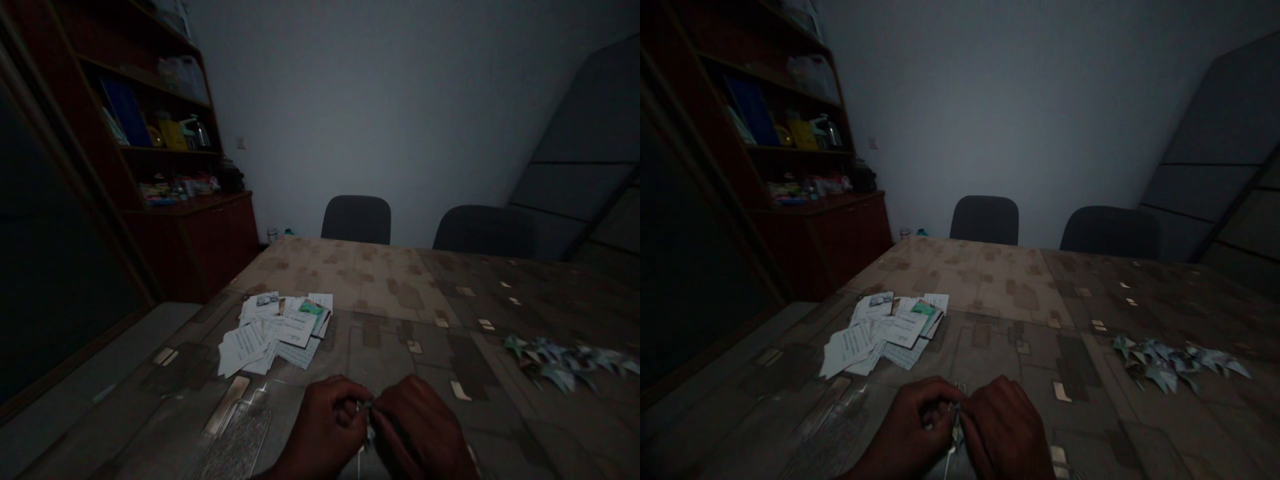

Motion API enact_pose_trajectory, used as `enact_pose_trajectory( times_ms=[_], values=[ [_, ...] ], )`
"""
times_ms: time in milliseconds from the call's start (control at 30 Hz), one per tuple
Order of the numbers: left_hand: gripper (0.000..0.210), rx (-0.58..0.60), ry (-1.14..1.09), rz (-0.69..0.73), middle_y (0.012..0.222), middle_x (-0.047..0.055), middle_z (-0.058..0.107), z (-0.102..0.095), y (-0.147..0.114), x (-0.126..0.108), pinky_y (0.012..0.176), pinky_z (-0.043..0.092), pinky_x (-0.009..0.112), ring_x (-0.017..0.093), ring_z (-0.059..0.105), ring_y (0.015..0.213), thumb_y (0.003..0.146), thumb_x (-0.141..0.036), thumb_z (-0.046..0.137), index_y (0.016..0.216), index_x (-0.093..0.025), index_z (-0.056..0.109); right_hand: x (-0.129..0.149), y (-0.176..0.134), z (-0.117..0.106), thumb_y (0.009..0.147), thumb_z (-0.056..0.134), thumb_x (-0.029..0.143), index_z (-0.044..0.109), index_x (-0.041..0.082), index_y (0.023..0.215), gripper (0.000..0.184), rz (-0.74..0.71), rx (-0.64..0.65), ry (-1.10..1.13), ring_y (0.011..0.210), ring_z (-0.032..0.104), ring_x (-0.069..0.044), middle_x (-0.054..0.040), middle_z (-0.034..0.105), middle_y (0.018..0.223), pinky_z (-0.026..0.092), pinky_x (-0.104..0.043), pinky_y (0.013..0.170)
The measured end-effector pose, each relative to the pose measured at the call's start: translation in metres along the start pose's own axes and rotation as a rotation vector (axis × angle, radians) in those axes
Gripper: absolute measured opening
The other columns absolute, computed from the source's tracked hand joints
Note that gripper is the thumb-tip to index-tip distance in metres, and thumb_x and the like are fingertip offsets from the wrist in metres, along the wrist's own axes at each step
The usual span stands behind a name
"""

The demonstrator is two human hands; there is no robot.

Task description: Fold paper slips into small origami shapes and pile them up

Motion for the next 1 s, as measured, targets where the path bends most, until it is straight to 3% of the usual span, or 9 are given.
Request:
enact_pose_trajectory(
  times_ms=[167, 300, 400, 567, 667, 833, 1000],
  values=[
    [0.027, -0.003, -0.12, -0.094, 0.068, 0.003, 0.066, 0.005, 0.002, 0.018, 0.056, 0.041, 0.021, 0.015, 0.057, 0.062, 0.065, -0.007, 0.056, 0.082, -0.011, 0.076, 0.002, 0.005, -0.011, 0.089, 0.052, 0.009, 0.062, 0.019, 0.097, 0.017, 0.011, -0.054, 0.066, 0.064, 0.061, -0.018, -0.0044, 0.069, 0.075, 0.047, -0.031, 0.059],
    [0.019, -0.004, -0.219, -0.172, 0.059, 0.001, 0.063, 0.007, 0.003, 0.025, 0.054, 0.039, 0.022, 0.013, 0.055, 0.056, 0.066, -0.012, 0.06, 0.078, -0.01, 0.074, -0.008, 0.007, -0.02, 0.09, 0.051, 0.011, 0.06, 0.021, 0.095, 0.015, 0.134, -0.128, 0.185, 0.065, 0.063, -0.017, -0.0028, 0.067, 0.075, 0.05, -0.028, 0.059],
    [0.016, 0.0, -0.254, -0.16, 0.061, 0.002, 0.064, 0.006, 0.002, 0.02, 0.056, 0.041, 0.022, 0.014, 0.056, 0.058, 0.067, -0.015, 0.062, 0.077, -0.01, 0.074, -0.014, 0.004, -0.014, 0.088, 0.055, 0.014, 0.059, 0.021, 0.088, 0.008, 0.19, -0.121, 0.175, 0.065, 0.063, -0.017, -0.0022, 0.065, 0.073, 0.05, -0.027, 0.058],
    [0.016, 0.029, -0.27, -0.154, 0.064, 0.002, 0.065, 0.008, 0.001, 0.016, 0.057, 0.041, 0.022, 0.014, 0.057, 0.06, 0.068, -0.015, 0.062, 0.078, -0.01, 0.073, -0.017, -0.002, -0.002, 0.088, 0.054, 0.015, 0.057, 0.021, 0.079, 0.011, 0.23, -0.11, 0.183, 0.061, 0.062, -0.016, -0.0005, 0.062, 0.068, 0.048, -0.024, 0.057],
    [0.015, 0.032, -0.312, -0.152, 0.063, 0.002, 0.065, 0.007, 0.001, 0.015, 0.057, 0.042, 0.023, 0.014, 0.058, 0.06, 0.07, -0.02, 0.064, 0.078, -0.01, 0.072, -0.022, -0.003, 0.001, 0.093, 0.049, 0.022, 0.06, 0.021, 0.081, 0.017, 0.333, -0.096, 0.317, 0.063, 0.063, -0.016, -0.0013, 0.065, 0.069, 0.048, -0.024, 0.058],
    [0.026, 0.03, -0.442, -0.169, 0.065, 0.004, 0.066, 0.004, 0.0, 0.011, 0.057, 0.045, 0.025, 0.016, 0.06, 0.059, 0.071, -0.034, 0.069, 0.08, -0.01, 0.071, -0.044, -0.014, 0.015, 0.093, 0.051, 0.044, 0.064, 0.019, 0.08, 0.031, 0.641, -0.078, 0.626, 0.062, 0.062, -0.017, -0.0012, 0.065, 0.066, 0.047, -0.024, 0.056],
    [0.032, 0.03, -0.432, -0.093, 0.068, 0.007, 0.068, 0.001, 0.0, 0.004, 0.059, 0.046, 0.026, 0.018, 0.06, 0.062, 0.075, -0.041, 0.069, 0.079, -0.009, 0.072, -0.05, -0.024, 0.034, 0.086, 0.06, 0.052, 0.066, 0.019, 0.085, 0.034, 0.725, -0.091, 0.836, 0.06, 0.056, -0.015, 0.0001, 0.061, 0.066, 0.043, -0.023, 0.052]
  ],
)
Point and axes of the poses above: each hand's wrist, its own y-axis towards the middle knuckle, its own z-axis out of the palm, x = y × z, the point moved 9 cm from there along y, towards the middle knuckle
